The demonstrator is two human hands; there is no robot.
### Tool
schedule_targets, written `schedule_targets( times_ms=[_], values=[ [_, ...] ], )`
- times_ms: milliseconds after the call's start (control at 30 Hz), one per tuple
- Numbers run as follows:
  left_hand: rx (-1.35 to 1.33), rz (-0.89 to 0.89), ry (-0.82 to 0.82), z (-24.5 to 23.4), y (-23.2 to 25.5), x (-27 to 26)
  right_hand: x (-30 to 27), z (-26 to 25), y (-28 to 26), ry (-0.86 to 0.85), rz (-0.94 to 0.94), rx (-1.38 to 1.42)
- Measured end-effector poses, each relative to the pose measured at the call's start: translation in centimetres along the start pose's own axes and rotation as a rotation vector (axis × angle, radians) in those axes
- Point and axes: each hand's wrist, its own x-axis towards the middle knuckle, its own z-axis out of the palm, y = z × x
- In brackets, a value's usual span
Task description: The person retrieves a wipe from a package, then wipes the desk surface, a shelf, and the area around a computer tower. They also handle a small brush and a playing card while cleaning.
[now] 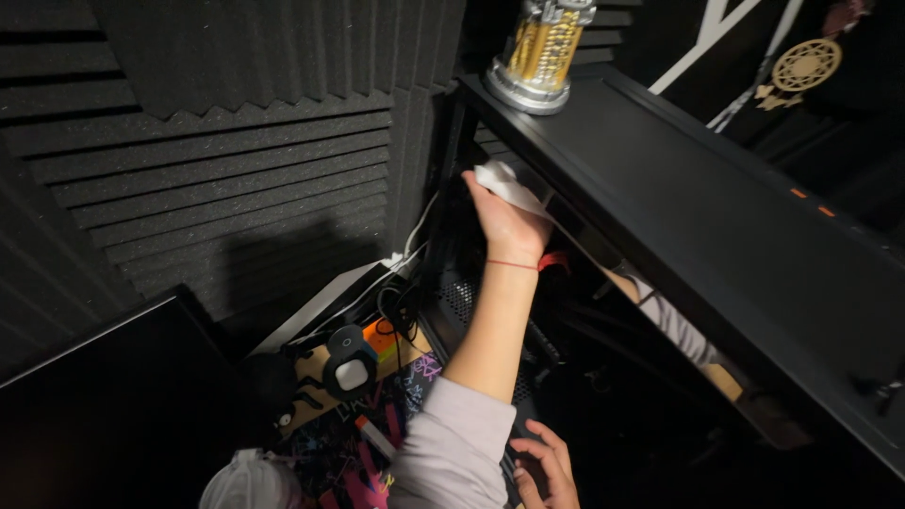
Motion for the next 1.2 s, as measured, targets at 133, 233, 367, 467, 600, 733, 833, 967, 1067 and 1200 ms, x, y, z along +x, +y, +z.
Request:
schedule_targets(
  times_ms=[133,233,367,467,600,733,833,967,1067,1200],
  values=[
    [-0.010,0.039,-0.125,1.0,-0.3,-0.1,0.0,-1.0,0.1,0.043,0.048,-0.065],
    [-0.012,0.050,-0.133,0.4,-0.3,-0.1,-0.3,-1.2,0.6,-0.003,0.075,-0.074],
    [-0.014,0.089,-0.154,-1.0,0.2,0.1,-0.7,-0.7,2.4,-0.009,0.060,-0.068],
    [-0.049,0.087,-0.117,-2.8,-0.5,0.8,-0.8,-0.3,1.3,-0.040,0.096,-0.081],
    [-0.081,-0.077,-0.001,-4.4,-2.7,-4.1,-1.4,-0.3,2.1,-0.116,0.068,-0.011],
    [-0.024,-0.248,-0.048,-4.0,-4.2,-10.0,-1.6,-0.2,3.8,-0.141,-0.075,-0.017],
    [-0.183,-0.291,-0.478,-3.7,-4.0,-12.5,-1.8,-0.8,2.5,-0.208,-0.054,-0.032],
    [-0.148,-0.398,-0.305,-4.4,-6.1,-13.2,-2.1,-1.0,5.3,-0.215,-0.096,-0.059],
    [-0.039,-0.452,-0.250,-4.8,-8.3,-13.4,-2.6,-0.8,5.3,-0.218,-0.024,-0.025],
    [0.018,-0.476,-0.059,-0.2,-9.0,-16.6,-2.4,-0.9,5.1,-0.194,0.026,0.032]
  ],
)
